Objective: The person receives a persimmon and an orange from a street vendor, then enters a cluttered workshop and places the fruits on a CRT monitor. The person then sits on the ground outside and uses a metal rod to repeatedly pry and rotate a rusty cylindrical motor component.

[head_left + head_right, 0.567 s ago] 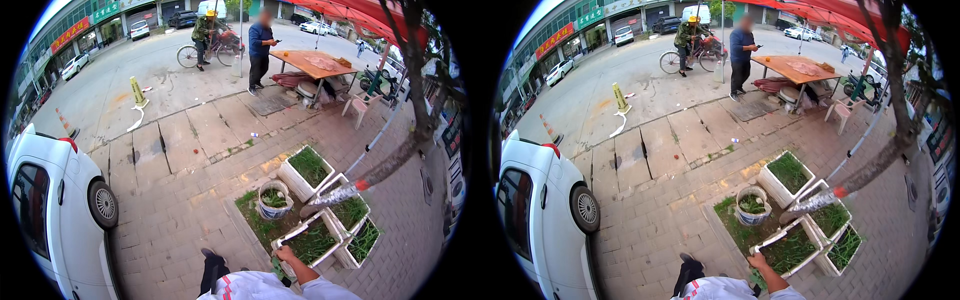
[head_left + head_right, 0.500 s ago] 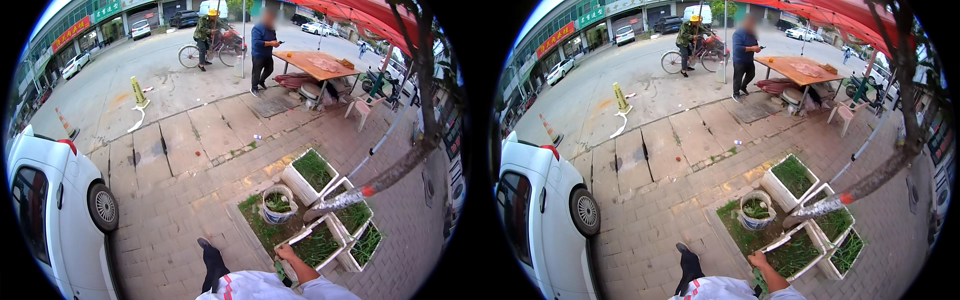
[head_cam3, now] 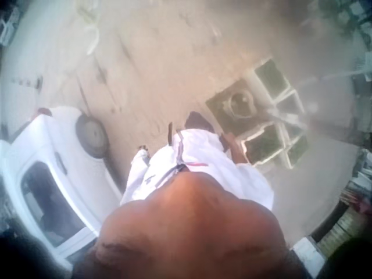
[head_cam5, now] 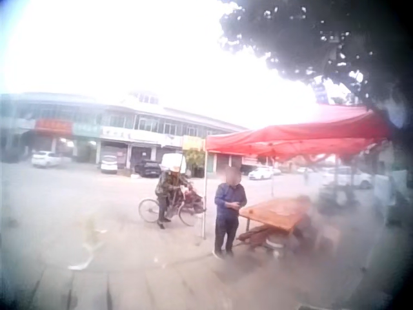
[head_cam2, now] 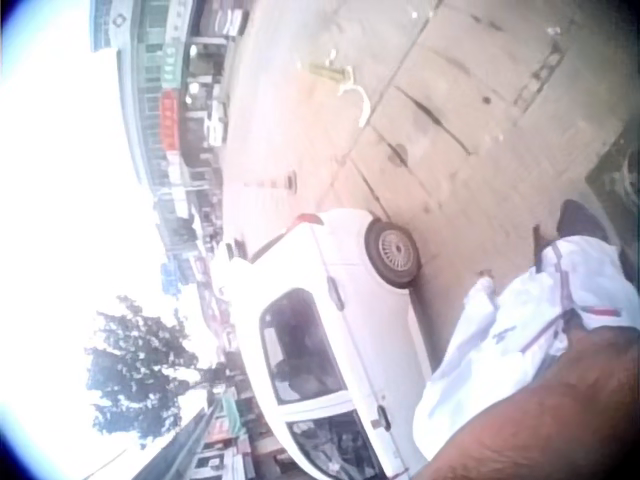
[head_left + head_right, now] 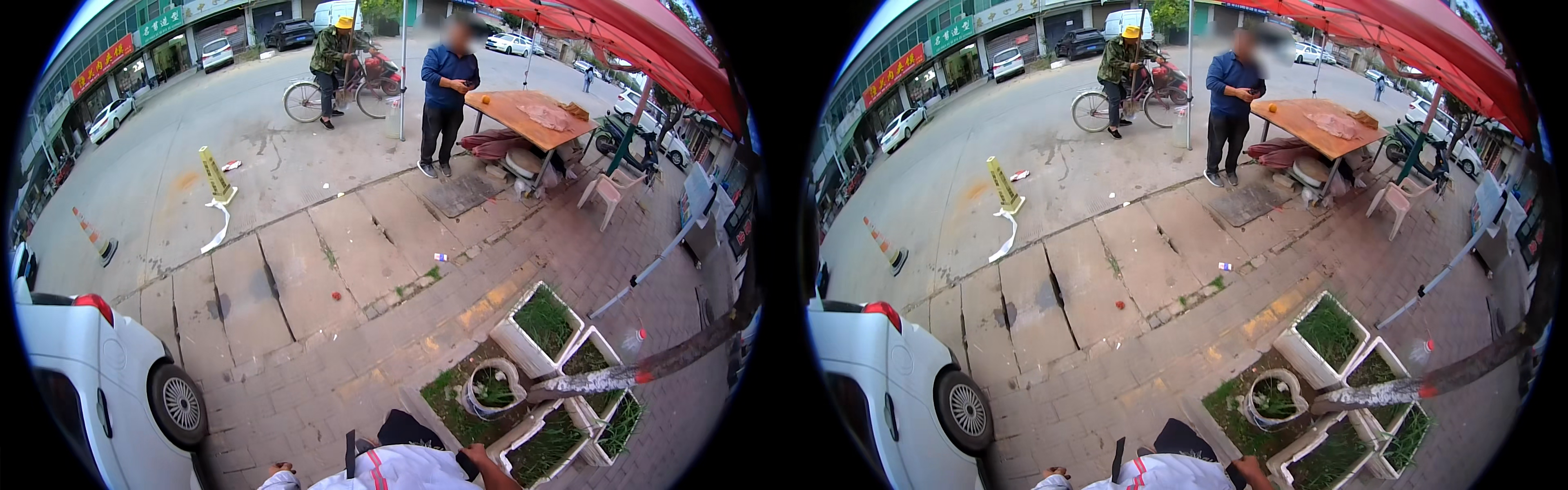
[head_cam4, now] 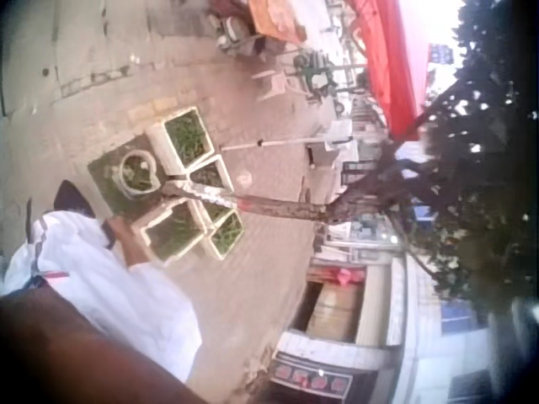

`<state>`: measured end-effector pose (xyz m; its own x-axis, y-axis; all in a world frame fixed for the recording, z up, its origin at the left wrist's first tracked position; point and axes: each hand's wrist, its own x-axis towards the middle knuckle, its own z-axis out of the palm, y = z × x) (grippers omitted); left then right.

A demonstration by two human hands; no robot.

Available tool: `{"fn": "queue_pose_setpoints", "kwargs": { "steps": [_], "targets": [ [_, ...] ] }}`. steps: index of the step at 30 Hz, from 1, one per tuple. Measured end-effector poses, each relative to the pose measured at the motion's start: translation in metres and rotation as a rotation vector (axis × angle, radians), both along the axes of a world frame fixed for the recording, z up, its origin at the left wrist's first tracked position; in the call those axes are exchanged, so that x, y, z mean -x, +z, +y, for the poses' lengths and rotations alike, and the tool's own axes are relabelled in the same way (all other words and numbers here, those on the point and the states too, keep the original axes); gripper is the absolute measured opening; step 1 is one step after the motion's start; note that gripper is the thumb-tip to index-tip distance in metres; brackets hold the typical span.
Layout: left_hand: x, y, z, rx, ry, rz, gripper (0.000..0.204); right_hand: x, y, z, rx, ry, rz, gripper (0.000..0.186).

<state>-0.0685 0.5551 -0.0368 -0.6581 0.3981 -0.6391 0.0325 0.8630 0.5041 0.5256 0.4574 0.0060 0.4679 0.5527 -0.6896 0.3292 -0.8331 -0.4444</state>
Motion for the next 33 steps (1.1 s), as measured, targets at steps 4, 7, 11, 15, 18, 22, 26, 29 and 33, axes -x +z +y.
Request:
{"fn": "queue_pose_setpoints", "kwargs": {
  "steps": [4, 7, 11, 15, 18, 22, 26, 29, 33],
  "targets": [
    [0.016, -0.013, 0.110, -0.083, 0.081, -0.025, 0.029, 0.006, -0.035, 0.069, 0.097, -0.119, 0.120, 0.041],
    [-0.028, 0.008, 0.192, -0.128, 0.129, 0.010, 0.020, -0.017, -0.102, 0.138, 0.134, -0.175, 0.206, 0.037],
    [-0.092, 0.011, 0.301, -0.056, 0.009, -0.019, 0.020, -0.052, -0.139, 0.274, -0.185, -0.097, 0.112, 0.033],
    [-0.138, 0.033, 0.423, -0.009, -0.060, -0.034, 0.020, -0.078, -0.096, 0.472, -0.005, 0.036, 0.049, 0.031],
    [-0.156, 0.040, 0.506, 0.007, -0.081, -0.055, 0.021, -0.090, -0.040, 0.627, -0.139, -0.145, 0.239, 0.018],
    [-0.176, 0.029, 0.628, 0.013, -0.135, -0.069, 0.021, -0.111, -0.007, 0.781, -0.263, -0.152, 0.191, 0.016],
    [-0.172, 0.001, 0.744, 0.049, -0.142, -0.065, 0.022, -0.112, -0.019, 0.880, -0.273, -0.280, 0.258, 0.016],
    [-0.166, -0.022, 0.847, 0.067, -0.161, -0.070, 0.022, -0.124, -0.078, 0.899, -0.161, -0.336, 0.223, 0.018],
    [-0.141, -0.039, 0.981, 0.039, -0.114, -0.068, 0.023, -0.105, -0.107, 0.898, 0.048, -0.479, 0.248, 0.022]
  ]
}}
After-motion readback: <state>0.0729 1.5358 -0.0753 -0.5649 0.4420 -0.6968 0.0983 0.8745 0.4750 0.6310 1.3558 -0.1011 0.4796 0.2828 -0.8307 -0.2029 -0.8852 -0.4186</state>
